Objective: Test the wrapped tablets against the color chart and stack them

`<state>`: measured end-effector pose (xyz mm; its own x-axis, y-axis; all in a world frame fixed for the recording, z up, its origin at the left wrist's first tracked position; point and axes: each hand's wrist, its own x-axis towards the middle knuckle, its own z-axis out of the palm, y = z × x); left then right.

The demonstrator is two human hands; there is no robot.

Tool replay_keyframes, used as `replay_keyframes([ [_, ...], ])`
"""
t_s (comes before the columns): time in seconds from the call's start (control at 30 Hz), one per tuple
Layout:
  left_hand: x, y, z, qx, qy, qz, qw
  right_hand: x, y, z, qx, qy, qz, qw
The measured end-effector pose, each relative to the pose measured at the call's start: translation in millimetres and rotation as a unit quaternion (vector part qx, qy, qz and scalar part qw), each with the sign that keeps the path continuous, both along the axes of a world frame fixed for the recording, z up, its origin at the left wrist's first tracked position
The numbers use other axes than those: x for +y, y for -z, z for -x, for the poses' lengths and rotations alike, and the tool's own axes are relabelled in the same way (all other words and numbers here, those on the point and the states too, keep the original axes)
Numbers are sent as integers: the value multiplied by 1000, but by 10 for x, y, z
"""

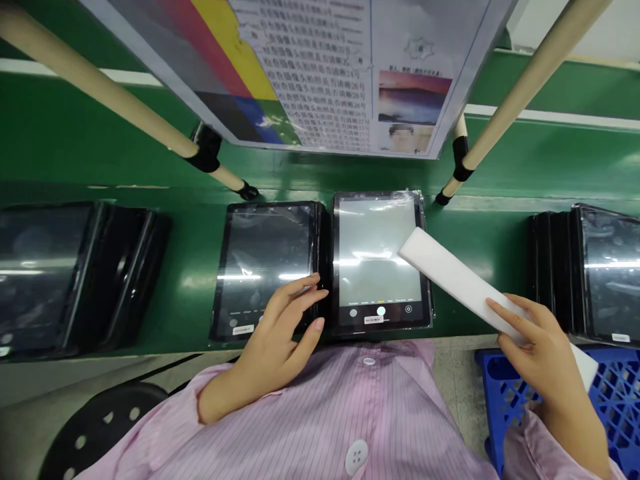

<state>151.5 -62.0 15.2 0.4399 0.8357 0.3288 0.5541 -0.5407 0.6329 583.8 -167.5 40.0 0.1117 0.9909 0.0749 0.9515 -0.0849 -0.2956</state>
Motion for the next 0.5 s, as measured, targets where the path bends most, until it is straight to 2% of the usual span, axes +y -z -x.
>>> replay_keyframes([
  [0.13, 15, 112, 17, 2, 5, 100, 995, -13, 130, -56, 45, 1, -8, 999],
  [0.23, 23, 186, 26, -23, 20, 180, 983, 69, 406, -107, 62, 54, -20, 996],
  [0.3, 18, 229, 9, -61, 15, 235, 970, 181, 611, -69, 37, 104, -26, 994],
  [0.4, -3, 275, -44, -113, -2, 301, 947, 373, 785, 198, 9, 182, -43, 982],
  [0.47, -23, 286, -83, -137, -15, 326, 935, 487, 766, 502, 90, 190, -74, 975],
  [0.5, -32, 285, -99, -148, -21, 333, 931, 537, 723, 670, 173, 164, -77, 968],
])
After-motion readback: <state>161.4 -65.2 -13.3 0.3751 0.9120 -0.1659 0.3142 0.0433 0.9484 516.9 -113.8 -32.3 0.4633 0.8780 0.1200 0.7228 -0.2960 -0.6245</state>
